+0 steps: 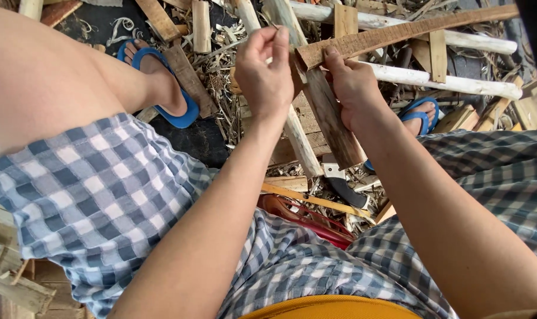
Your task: Splitting and carving wood pieces using a knife and a hammer.
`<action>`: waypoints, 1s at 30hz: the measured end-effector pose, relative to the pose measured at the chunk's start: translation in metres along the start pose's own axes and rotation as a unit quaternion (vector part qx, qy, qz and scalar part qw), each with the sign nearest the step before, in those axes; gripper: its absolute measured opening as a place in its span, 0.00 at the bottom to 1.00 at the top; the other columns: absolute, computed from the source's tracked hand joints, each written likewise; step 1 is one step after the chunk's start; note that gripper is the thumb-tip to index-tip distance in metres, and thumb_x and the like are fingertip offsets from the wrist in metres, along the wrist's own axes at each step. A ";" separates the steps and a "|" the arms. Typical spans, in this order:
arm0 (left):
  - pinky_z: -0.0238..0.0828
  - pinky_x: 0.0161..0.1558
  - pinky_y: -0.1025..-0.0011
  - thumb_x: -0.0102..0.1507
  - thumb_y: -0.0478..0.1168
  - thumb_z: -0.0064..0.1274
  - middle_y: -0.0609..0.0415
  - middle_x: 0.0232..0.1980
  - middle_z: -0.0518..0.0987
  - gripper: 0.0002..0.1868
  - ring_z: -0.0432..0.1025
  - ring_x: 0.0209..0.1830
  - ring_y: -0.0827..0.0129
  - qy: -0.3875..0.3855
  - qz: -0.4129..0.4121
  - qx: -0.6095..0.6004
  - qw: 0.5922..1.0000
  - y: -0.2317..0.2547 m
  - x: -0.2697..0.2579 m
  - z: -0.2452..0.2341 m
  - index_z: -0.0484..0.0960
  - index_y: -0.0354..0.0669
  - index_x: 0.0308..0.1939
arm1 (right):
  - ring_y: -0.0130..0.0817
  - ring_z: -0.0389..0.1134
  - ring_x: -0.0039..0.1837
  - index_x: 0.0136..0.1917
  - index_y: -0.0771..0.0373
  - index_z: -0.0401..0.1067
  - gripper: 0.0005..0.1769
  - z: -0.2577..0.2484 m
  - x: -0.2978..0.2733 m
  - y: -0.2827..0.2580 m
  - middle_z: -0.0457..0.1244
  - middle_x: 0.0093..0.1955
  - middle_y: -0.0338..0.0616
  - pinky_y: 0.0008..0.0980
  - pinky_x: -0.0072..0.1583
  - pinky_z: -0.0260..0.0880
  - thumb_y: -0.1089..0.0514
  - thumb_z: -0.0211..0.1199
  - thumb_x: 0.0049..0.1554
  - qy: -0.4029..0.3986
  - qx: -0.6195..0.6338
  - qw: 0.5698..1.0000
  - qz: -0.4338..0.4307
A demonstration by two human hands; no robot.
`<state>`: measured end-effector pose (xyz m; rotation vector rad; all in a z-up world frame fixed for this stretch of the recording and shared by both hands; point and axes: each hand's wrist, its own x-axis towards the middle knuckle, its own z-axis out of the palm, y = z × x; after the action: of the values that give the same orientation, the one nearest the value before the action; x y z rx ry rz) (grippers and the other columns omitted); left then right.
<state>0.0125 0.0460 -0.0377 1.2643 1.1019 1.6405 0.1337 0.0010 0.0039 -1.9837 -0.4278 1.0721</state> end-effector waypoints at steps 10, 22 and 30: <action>0.73 0.22 0.74 0.65 0.41 0.51 0.57 0.31 0.78 0.06 0.71 0.25 0.71 -0.033 -0.068 0.065 0.995 -0.024 0.004 0.005 0.77 0.44 0.36 | 0.25 0.68 0.41 0.55 0.66 0.75 0.28 0.001 0.009 0.004 0.69 0.44 0.40 0.27 0.43 0.72 0.37 0.58 0.60 0.019 -0.016 0.999 -0.029; 0.74 0.25 0.74 0.67 0.43 0.48 0.60 0.32 0.78 0.07 0.71 0.27 0.73 -0.032 0.000 0.023 0.999 -0.025 -0.009 -0.001 0.76 0.46 0.38 | 0.24 0.62 0.34 0.48 0.66 0.73 0.25 0.015 0.009 0.009 0.65 0.39 0.40 0.26 0.37 0.67 0.41 0.52 0.65 0.031 0.005 0.999 -0.039; 0.69 0.19 0.76 0.68 0.48 0.46 0.61 0.33 0.75 0.11 0.70 0.24 0.75 -0.002 0.023 0.142 0.990 -0.026 -0.017 -0.003 0.75 0.47 0.38 | 0.26 0.67 0.38 0.56 0.67 0.72 0.28 0.024 -0.006 0.000 0.66 0.44 0.41 0.27 0.41 0.74 0.39 0.49 0.65 0.021 0.006 1.000 0.019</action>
<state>0.0149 0.0380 -0.0677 1.4810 1.3484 1.5519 0.1108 0.0091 0.0005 -2.0071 -0.3617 1.0534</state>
